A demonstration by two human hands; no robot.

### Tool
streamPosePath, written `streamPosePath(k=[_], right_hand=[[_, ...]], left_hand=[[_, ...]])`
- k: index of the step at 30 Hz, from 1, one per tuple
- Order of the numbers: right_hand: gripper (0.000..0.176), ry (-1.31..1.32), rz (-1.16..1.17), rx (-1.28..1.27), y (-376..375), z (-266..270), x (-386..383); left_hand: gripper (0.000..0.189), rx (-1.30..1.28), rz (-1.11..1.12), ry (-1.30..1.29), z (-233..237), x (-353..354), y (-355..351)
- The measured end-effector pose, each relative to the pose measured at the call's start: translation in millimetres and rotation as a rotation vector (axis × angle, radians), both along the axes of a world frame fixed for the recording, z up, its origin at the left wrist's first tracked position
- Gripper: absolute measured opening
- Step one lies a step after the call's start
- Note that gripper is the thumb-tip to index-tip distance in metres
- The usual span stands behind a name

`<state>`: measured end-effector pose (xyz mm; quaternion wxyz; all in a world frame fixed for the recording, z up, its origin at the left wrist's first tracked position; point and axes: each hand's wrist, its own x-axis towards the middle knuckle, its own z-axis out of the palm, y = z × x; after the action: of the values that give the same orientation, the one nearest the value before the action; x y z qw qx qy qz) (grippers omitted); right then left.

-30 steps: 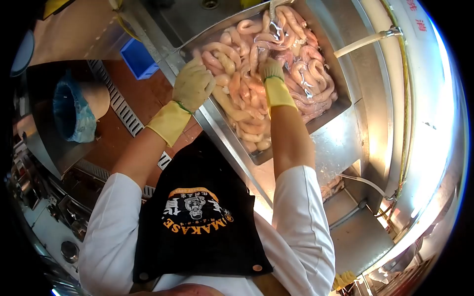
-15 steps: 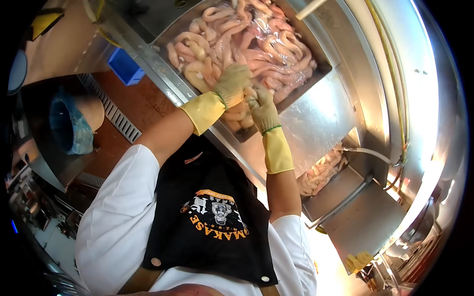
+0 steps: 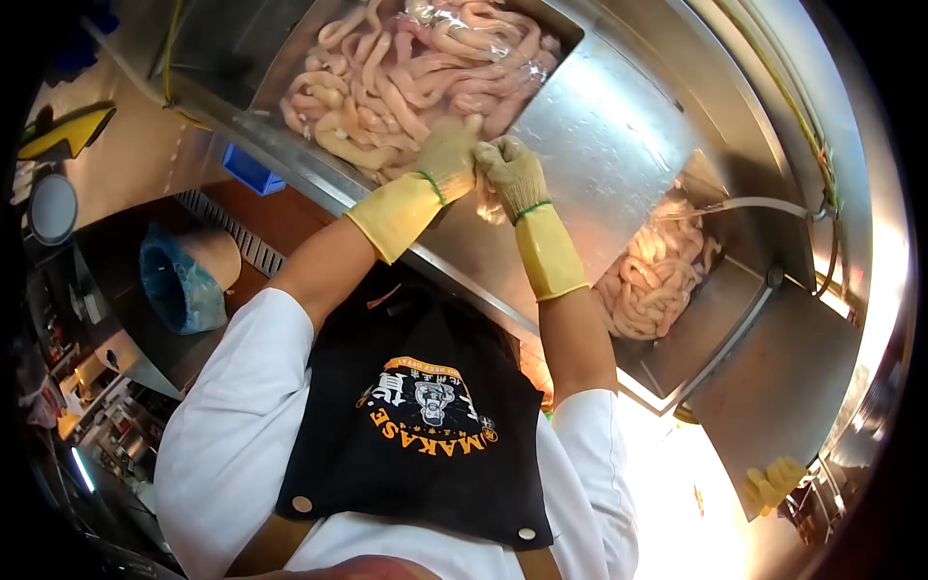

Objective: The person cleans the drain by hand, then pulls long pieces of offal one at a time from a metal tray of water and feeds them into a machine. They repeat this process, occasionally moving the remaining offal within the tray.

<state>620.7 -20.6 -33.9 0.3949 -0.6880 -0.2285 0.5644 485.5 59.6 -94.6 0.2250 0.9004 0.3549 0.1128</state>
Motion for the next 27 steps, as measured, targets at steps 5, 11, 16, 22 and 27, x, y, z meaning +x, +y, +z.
streamPosePath(k=[5,11,16,22,27], right_hand=[[0.060,-0.162,0.169,0.162,-30.2,-8.5,26.3],[0.045,-0.428,0.453,0.078,-0.7,-19.3,10.0],[0.028,-0.973,0.567,0.117,4.5,-23.3,-3.5],[0.023,-0.770,0.654,-0.312,-22.4,8.5,9.7],[0.043,-0.564,0.343,0.161,-26.4,36.3,-4.9]], left_hand=[[0.029,0.106,-0.193,0.217,27.1,12.0,1.5],[0.025,0.141,-0.216,0.160,-9.4,5.8,2.7],[0.018,0.230,-0.178,-0.032,-7.2,-9.5,2.7],[0.008,0.093,-0.428,0.026,21.5,-29.7,19.6],[0.010,0.064,-0.508,0.208,17.1,-11.9,12.4]])
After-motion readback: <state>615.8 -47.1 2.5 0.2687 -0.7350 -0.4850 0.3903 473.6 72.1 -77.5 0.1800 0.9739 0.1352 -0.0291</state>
